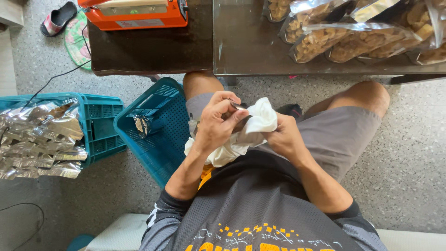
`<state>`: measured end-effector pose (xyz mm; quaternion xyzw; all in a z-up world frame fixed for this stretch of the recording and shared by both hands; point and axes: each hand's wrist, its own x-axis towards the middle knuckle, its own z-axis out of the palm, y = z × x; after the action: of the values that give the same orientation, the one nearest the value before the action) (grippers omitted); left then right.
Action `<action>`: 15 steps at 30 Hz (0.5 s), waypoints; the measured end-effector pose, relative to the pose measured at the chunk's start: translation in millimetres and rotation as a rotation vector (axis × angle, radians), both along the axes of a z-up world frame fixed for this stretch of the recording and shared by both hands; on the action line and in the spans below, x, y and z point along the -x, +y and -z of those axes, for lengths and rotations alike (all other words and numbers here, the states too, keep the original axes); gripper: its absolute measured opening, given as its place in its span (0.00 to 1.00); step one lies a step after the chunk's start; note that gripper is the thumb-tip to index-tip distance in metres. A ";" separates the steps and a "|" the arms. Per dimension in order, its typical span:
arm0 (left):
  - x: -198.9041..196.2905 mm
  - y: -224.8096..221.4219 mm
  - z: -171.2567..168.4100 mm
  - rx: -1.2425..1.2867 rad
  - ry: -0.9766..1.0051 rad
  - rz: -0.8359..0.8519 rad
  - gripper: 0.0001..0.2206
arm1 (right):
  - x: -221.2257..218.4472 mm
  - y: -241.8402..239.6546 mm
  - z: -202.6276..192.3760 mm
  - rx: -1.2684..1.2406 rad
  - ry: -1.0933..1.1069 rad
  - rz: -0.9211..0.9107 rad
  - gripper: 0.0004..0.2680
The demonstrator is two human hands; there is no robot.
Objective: The person sits on the floor and repeatedly wipes clear plastic packages containing food items using a white cloth. They pick up each package from a blue basket, wipe it, and place it on a nearby table.
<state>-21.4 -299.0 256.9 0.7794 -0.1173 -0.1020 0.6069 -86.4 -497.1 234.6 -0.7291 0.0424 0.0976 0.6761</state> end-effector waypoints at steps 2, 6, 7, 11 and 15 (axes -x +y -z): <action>-0.4 1.2 1.7 0.016 -0.119 0.082 0.08 | -2.3 -4.5 4.1 -0.034 -0.003 -0.022 0.09; 6.1 0.2 5.9 -0.041 -0.361 0.126 0.07 | -7.9 -1.0 8.2 0.338 -0.082 -0.048 0.08; 10.4 -1.0 6.3 -0.079 -0.380 0.116 0.07 | -7.4 1.3 7.5 0.478 -0.113 -0.052 0.08; 12.4 -12.5 3.2 -0.091 -0.375 -0.028 0.03 | -18.9 4.6 -1.5 0.544 -0.204 -0.050 0.09; 13.9 -17.2 0.6 -0.127 -0.252 -0.100 0.04 | -29.0 5.5 -3.9 0.501 -0.183 -0.072 0.11</action>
<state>-35.3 -316.2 256.3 0.8279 -0.1470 0.0198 0.5410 -57.4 -491.6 238.5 -0.8805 -0.0221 0.0417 0.4717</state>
